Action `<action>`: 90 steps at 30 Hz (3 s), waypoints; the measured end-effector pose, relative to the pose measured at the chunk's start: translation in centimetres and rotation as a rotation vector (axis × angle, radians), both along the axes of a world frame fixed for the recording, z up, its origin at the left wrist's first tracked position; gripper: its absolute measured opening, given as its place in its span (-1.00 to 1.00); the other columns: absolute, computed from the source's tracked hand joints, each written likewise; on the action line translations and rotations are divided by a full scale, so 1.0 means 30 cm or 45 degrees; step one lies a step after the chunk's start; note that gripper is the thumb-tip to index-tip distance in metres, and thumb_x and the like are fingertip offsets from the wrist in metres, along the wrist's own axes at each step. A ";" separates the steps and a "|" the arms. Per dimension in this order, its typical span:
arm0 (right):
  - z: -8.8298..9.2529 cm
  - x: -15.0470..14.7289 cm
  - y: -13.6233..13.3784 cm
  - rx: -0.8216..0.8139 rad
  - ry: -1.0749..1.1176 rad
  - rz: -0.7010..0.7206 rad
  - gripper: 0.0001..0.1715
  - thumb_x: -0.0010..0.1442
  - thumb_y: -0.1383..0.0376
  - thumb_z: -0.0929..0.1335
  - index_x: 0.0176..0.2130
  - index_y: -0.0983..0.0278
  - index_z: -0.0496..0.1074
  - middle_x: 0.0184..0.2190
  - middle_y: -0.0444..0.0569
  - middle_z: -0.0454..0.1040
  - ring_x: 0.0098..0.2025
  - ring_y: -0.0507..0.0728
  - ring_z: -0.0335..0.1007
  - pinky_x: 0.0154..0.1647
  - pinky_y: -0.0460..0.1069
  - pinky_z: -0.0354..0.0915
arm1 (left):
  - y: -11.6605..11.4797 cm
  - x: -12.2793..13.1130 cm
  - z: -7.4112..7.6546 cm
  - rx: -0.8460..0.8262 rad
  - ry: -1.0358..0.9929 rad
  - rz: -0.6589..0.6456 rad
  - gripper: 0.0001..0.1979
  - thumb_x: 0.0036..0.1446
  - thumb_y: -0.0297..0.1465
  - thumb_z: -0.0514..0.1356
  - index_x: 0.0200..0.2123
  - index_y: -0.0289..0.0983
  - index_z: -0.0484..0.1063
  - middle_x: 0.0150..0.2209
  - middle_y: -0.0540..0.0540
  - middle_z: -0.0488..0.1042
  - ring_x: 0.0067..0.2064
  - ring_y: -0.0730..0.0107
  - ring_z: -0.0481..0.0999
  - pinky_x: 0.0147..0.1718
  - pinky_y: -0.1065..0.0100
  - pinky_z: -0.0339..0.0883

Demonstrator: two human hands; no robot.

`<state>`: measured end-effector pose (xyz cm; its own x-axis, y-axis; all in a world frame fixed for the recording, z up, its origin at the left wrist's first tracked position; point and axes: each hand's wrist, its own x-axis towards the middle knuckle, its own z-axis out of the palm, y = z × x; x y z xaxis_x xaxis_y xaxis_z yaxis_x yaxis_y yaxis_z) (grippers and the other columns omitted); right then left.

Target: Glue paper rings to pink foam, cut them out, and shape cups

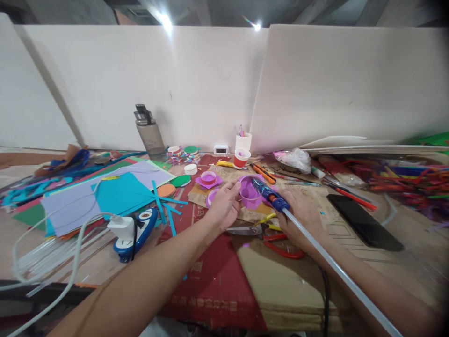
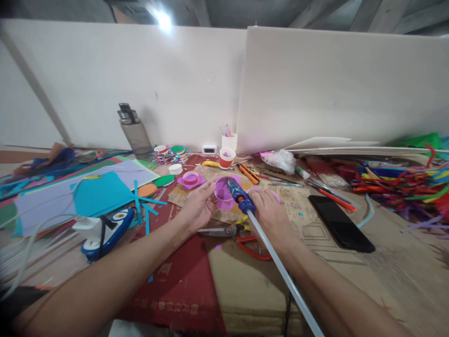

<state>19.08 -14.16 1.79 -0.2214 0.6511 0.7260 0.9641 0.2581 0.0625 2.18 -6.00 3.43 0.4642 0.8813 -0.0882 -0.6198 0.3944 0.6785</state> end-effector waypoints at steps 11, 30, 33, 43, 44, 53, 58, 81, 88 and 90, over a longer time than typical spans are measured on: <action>-0.001 0.006 0.004 -0.066 -0.007 0.152 -0.71 0.11 0.43 0.24 -0.11 0.32 0.27 -0.27 0.10 0.44 -0.21 0.22 0.32 -0.22 0.08 0.29 | 0.008 -0.005 -0.004 -0.033 0.016 -0.094 -0.95 0.10 -0.50 0.19 -0.33 -0.35 0.45 -0.43 -0.03 0.53 -0.48 0.50 0.50 -0.44 0.43 0.44; 0.001 0.007 0.007 -0.032 -0.015 0.123 -0.70 0.09 0.44 0.25 -0.12 0.34 0.27 -0.30 0.09 0.43 -0.24 0.21 0.32 -0.22 0.06 0.28 | 0.006 0.005 -0.014 -0.023 0.029 -0.061 -0.95 0.08 -0.54 0.22 -0.34 -0.36 0.46 -0.46 -0.02 0.53 -0.50 0.53 0.50 -0.44 0.47 0.44; -0.003 0.011 0.007 -0.035 -0.012 0.053 -0.66 0.10 0.40 0.25 -0.08 0.32 0.27 -0.27 0.08 0.44 -0.22 0.23 0.32 -0.22 0.08 0.28 | 0.005 0.003 -0.013 -0.011 0.001 -0.052 -0.93 0.06 -0.55 0.22 -0.32 -0.35 0.45 -0.46 -0.02 0.53 -0.50 0.53 0.50 -0.45 0.48 0.44; -0.002 0.008 0.002 -0.063 0.020 0.069 -0.65 0.12 0.40 0.24 -0.05 0.29 0.27 -0.26 0.08 0.46 -0.21 0.23 0.34 -0.22 0.09 0.29 | 0.016 -0.007 -0.011 -0.005 0.008 -0.111 -0.88 0.04 -0.55 0.20 -0.29 -0.34 0.43 -0.40 -0.06 0.54 -0.43 0.44 0.53 -0.34 0.34 0.48; -0.001 0.007 0.002 -0.076 0.015 0.100 -0.66 0.12 0.40 0.24 -0.07 0.30 0.27 -0.26 0.09 0.46 -0.21 0.23 0.34 -0.22 0.08 0.29 | 0.016 -0.006 -0.009 -0.026 0.019 -0.102 -0.91 0.06 -0.53 0.19 -0.31 -0.34 0.43 -0.41 -0.06 0.54 -0.43 0.44 0.52 -0.35 0.33 0.48; 0.003 -0.004 -0.008 -0.183 -0.068 0.178 -0.70 0.12 0.45 0.22 -0.10 0.33 0.26 -0.25 0.08 0.43 -0.19 0.21 0.29 -0.20 0.05 0.28 | 0.004 0.005 0.002 -0.047 0.104 -0.017 -0.89 0.12 -0.47 0.18 -0.38 -0.37 0.49 -0.46 -0.07 0.54 -0.51 0.46 0.48 -0.51 0.43 0.44; 0.002 -0.001 -0.005 -0.156 -0.048 0.141 -0.70 0.13 0.43 0.23 -0.09 0.33 0.26 -0.26 0.09 0.43 -0.21 0.21 0.30 -0.21 0.06 0.28 | 0.003 0.003 -0.003 -0.012 0.083 -0.018 -0.93 0.10 -0.48 0.20 -0.38 -0.37 0.48 -0.47 -0.06 0.54 -0.52 0.49 0.48 -0.50 0.45 0.44; 0.001 0.000 -0.006 -0.054 0.008 0.027 -0.65 0.10 0.42 0.25 -0.06 0.28 0.25 -0.25 0.07 0.46 -0.20 0.23 0.33 -0.25 0.07 0.27 | -0.005 0.003 0.004 -0.027 -0.022 0.025 -0.92 0.06 -0.51 0.24 -0.31 -0.32 0.44 -0.42 0.00 0.54 -0.49 0.53 0.50 -0.43 0.47 0.43; 0.000 0.005 -0.003 -0.039 -0.001 0.003 -0.68 0.12 0.38 0.25 -0.08 0.28 0.27 -0.23 0.08 0.45 -0.20 0.22 0.33 -0.23 0.07 0.27 | 0.008 0.000 -0.012 -0.001 -0.061 0.041 -0.91 0.06 -0.50 0.24 -0.31 -0.32 0.44 -0.40 -0.02 0.55 -0.47 0.52 0.51 -0.42 0.47 0.44; 0.000 0.006 -0.003 -0.045 -0.007 0.009 -0.68 0.11 0.39 0.25 -0.08 0.29 0.27 -0.24 0.08 0.45 -0.20 0.22 0.33 -0.23 0.06 0.27 | 0.014 -0.004 -0.014 -0.010 -0.066 0.022 -0.91 0.08 -0.52 0.20 -0.29 -0.32 0.44 -0.38 -0.03 0.56 -0.46 0.50 0.52 -0.41 0.46 0.44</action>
